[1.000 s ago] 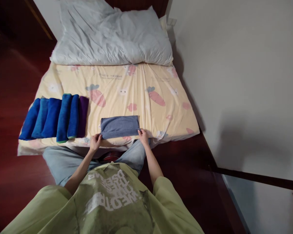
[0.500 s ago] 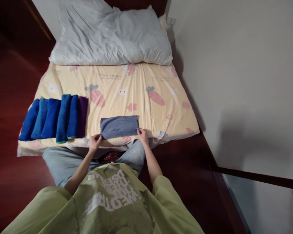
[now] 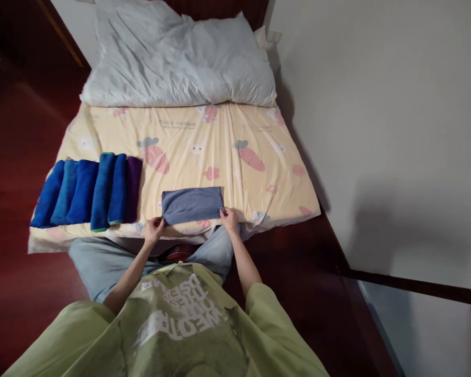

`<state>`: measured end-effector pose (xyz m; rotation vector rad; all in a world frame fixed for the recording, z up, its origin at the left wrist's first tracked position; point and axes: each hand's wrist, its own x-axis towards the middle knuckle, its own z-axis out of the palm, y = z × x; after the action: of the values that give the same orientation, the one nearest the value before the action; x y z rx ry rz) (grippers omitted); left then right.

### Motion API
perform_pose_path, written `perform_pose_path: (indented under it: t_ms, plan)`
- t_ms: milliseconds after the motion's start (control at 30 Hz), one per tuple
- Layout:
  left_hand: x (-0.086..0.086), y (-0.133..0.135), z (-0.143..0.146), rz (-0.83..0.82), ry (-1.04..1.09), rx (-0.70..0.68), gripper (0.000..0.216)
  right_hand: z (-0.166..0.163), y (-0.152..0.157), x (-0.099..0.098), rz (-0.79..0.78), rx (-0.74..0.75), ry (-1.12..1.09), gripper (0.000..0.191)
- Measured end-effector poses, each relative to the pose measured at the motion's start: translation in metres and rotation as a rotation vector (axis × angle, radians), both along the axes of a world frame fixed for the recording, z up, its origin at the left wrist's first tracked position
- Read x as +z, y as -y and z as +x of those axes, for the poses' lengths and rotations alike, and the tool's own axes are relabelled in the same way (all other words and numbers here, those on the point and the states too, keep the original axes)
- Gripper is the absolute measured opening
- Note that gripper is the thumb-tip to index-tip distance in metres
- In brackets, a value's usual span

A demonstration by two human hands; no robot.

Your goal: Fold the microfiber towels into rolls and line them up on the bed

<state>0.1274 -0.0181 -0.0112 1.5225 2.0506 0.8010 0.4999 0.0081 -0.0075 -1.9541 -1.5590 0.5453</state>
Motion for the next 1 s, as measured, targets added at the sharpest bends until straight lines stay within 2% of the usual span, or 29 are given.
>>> perform_pose_path:
  t_ms: [67,133,267,333,467,667,833,1000]
  plan:
    - [0.003,0.004,0.003,0.091,-0.068,-0.011,0.034,-0.003,0.004,0.003,0.083,0.008,0.093,0.027]
    - [0.007,0.008,0.004,0.181,-0.151,-0.073,0.032,-0.004,0.011,0.007,0.172,0.091,0.215,0.028]
    - [0.012,0.015,0.001,0.204,-0.170,-0.435,0.037,0.004,0.024,0.013,0.185,0.398,0.308,0.040]
    - [0.013,0.017,0.000,0.182,-0.149,-0.518,0.044,0.011,0.028,0.013,0.172,0.459,0.283,0.047]
    - [0.014,0.014,0.002,0.141,-0.135,-0.509,0.059,0.016,0.024,0.013,0.138,0.483,0.214,0.055]
    - [0.018,0.005,0.004,0.108,-0.158,-0.473,0.057,0.005,0.013,0.017,0.089,0.397,0.213,0.060]
    - [0.017,0.012,-0.004,0.082,-0.138,-0.515,0.054,0.013,0.025,0.017,0.074,0.436,0.221,0.052]
    - [0.008,0.014,-0.010,0.107,-0.024,-0.464,0.051,0.021,0.029,0.007,0.125,0.406,0.042,0.050]
